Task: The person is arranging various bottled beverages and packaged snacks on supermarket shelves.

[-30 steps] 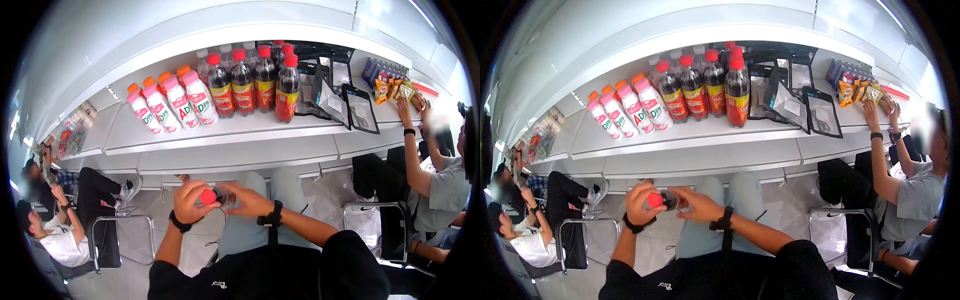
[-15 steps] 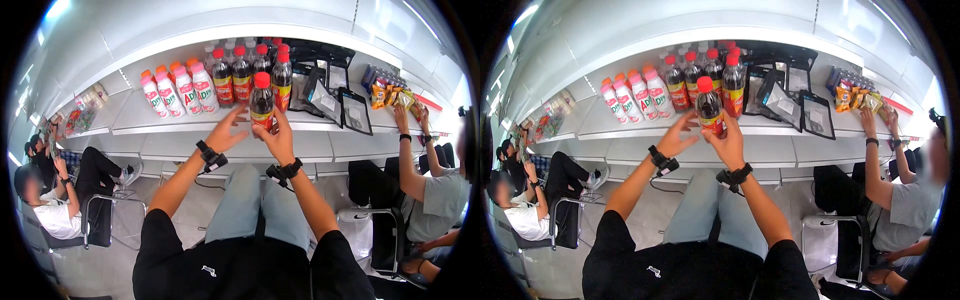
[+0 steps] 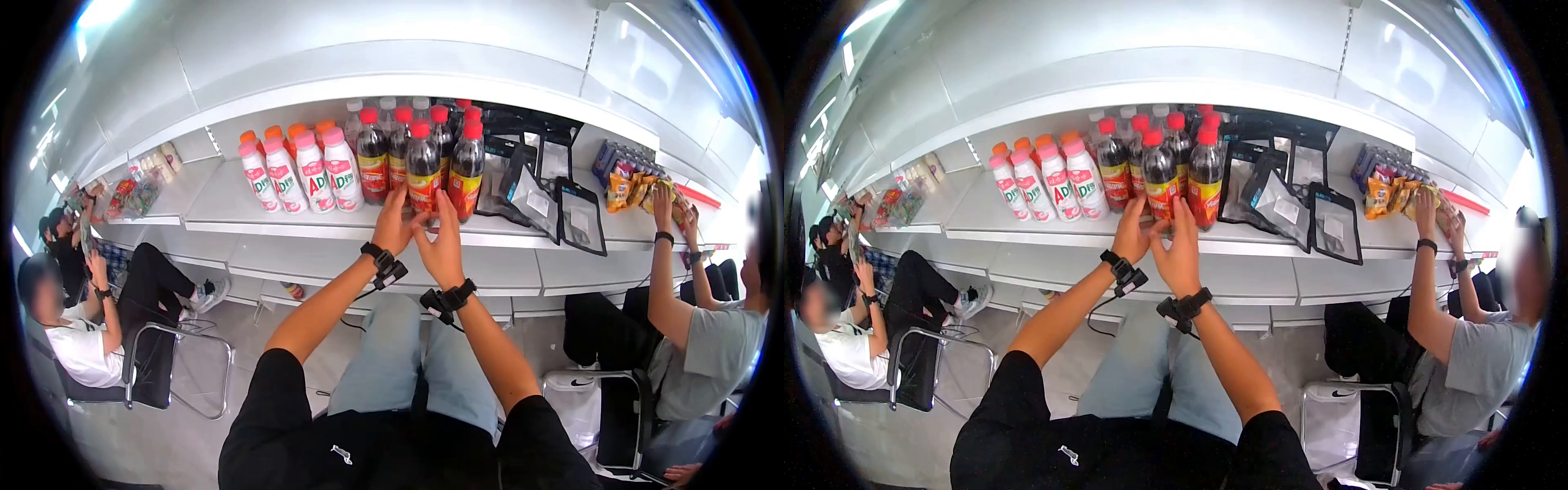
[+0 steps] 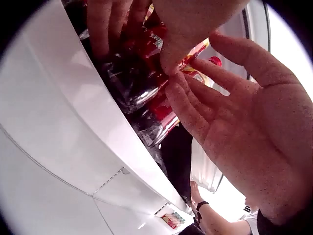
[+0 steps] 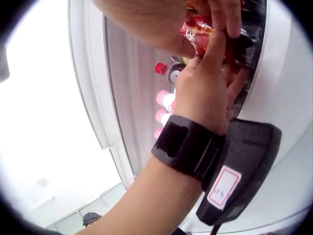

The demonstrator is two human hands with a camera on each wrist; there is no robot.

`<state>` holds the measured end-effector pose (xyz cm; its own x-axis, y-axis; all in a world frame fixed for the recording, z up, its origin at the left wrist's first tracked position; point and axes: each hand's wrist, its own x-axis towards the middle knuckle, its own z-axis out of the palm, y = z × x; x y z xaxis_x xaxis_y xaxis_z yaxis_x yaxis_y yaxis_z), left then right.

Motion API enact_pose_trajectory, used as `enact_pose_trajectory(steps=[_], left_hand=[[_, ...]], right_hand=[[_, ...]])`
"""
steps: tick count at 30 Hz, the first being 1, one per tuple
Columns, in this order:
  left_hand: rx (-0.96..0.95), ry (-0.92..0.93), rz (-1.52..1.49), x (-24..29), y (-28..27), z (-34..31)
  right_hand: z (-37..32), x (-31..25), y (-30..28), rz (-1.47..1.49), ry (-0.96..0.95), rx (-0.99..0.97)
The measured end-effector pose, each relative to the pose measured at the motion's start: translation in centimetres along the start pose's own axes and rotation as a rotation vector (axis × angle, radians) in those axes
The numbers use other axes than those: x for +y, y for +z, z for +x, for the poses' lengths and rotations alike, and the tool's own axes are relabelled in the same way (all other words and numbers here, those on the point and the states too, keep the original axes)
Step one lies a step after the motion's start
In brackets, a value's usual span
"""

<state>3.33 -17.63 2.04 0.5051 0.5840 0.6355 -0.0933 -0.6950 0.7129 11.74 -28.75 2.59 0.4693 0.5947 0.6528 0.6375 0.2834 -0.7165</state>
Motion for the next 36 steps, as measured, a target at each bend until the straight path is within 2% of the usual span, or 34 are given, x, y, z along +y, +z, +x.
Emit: enact_pose_trajectory(steps=[5, 13, 18, 23, 26, 28, 30, 33, 36], left_hand=[[0.109, 0.04, 0.026, -1.1, 1.2, -0.5], [0.074, 0.027, 0.007, -1.4, 0.8, -0.5], [0.15, 0.038, -0.022, -1.9, 1.1, -0.8], [0.143, 0.06, 0.04, -2.9, 1.1, -0.9], [0.246, 0.104, 0.114, -2.3, 0.8, -1.0], [0.231, 0.177, 0.075, -1.1, -0.2, -2.7], [0.219, 0.175, -0.023, 1.0, -1.6, -6.2], [-0.225, 0.153, 0.154, 0.4, -6.1, -12.0], [-0.323, -0.126, 0.251, -4.6, -9.5, -16.8]], right_hand=[[-1.0, 0.2, -0.3, 0.04, 0.045, -0.072], [-1.8, 1.4, -0.5, 0.056, 0.06, -0.147], [-1.9, 1.8, 0.4, 0.042, 0.052, -0.131], [-1.9, 2.1, 0.1, 0.055, 0.07, -0.15], [-2.6, 1.5, 0.0, 0.129, 0.111, -0.101], [-3.7, 0.8, -0.4, 0.2, 0.13, -0.093], [-5.4, 0.4, -1.2, 0.293, 0.18, -0.173], [-8.0, -0.9, -2.3, 0.351, 0.341, -0.418], [-10.3, 0.5, -1.3, 0.251, 0.454, -0.627]])
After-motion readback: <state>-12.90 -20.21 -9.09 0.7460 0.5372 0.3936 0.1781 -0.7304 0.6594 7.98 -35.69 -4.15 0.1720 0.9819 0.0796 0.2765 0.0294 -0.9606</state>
